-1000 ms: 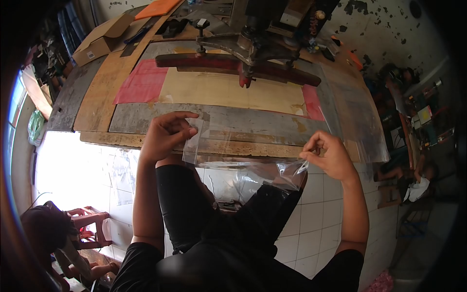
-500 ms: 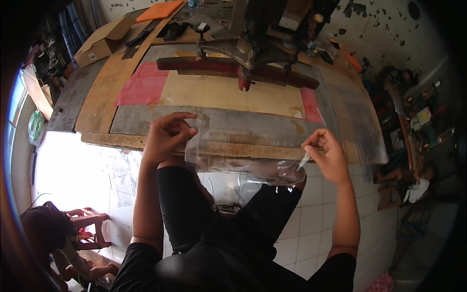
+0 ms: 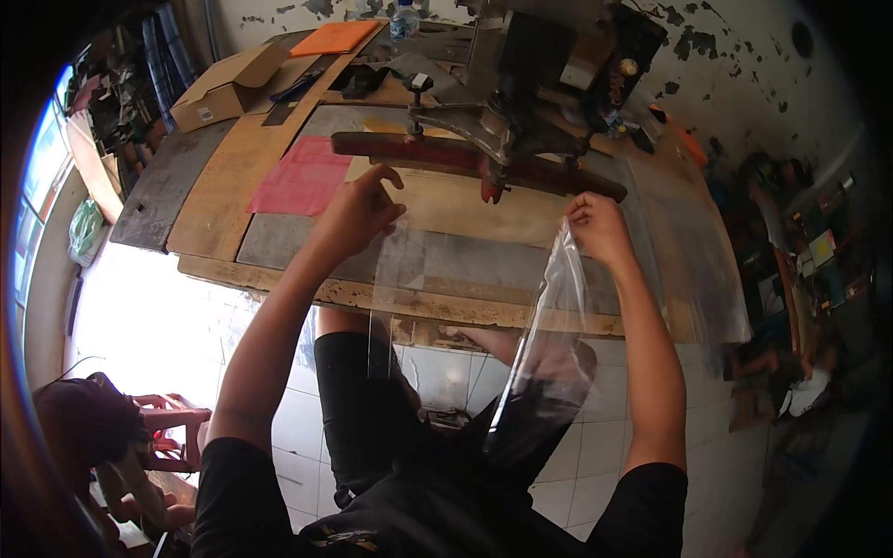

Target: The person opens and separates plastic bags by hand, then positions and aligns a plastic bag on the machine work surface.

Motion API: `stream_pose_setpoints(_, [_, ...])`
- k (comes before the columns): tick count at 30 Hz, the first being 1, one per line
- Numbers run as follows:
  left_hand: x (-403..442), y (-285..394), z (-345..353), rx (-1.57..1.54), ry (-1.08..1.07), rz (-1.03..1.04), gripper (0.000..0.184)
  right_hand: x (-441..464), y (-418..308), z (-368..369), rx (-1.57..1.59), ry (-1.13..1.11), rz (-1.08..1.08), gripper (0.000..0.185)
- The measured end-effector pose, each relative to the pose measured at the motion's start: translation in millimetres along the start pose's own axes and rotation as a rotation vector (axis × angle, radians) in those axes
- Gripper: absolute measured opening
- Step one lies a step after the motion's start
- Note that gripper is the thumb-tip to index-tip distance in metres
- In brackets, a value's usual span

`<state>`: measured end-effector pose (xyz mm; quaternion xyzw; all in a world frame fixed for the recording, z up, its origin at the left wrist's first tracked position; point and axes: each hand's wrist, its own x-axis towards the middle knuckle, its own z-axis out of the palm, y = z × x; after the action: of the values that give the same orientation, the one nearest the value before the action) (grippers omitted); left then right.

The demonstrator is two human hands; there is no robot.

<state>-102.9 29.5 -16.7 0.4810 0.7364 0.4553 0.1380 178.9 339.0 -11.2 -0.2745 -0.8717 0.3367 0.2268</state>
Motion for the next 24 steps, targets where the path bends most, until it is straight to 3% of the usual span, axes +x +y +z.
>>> stream_pose_setpoints(6, [35, -25, 12, 0.305, -0.043, 0.215, 0.016, 1, -34, 9, -0.313, 0.035, -0.028, 0.014])
stream_pose_setpoints(7, [35, -25, 14, 0.364, -0.038, 0.275, 0.015, 1, -30, 13, -0.36, 0.062, -0.137, 0.014])
stream_pose_setpoints(8, [36, -25, 15, 0.361, -0.039, 0.273, 0.015, 0, -26, 16, -0.406, 0.087, -0.244, 0.013])
stream_pose_setpoints(17, [19, -7, 28, 0.761, 0.054, 0.25, 0.018, -8, -27, 10, -0.351, -0.029, -0.29, 0.016])
stream_pose_setpoints(19, [18, -9, 27, 0.892, 0.114, 0.505, 0.023, -10, -25, 8, -0.366, -0.043, -0.285, 0.014])
stream_pose_setpoints(20, [18, -13, 27, 0.89, 0.112, 0.502, 0.023, -11, -20, 6, -0.369, -0.062, -0.3, 0.015])
stream_pose_setpoints(22, [20, -20, 28, 0.81, -0.131, 0.406, 0.028, -12, -19, 0, -0.374, -0.084, -0.316, 0.017])
stream_pose_setpoints(24, [13, -3, 23, 0.754, -0.157, 0.356, 0.036, -16, -34, -12, -0.349, -0.177, -0.182, 0.026])
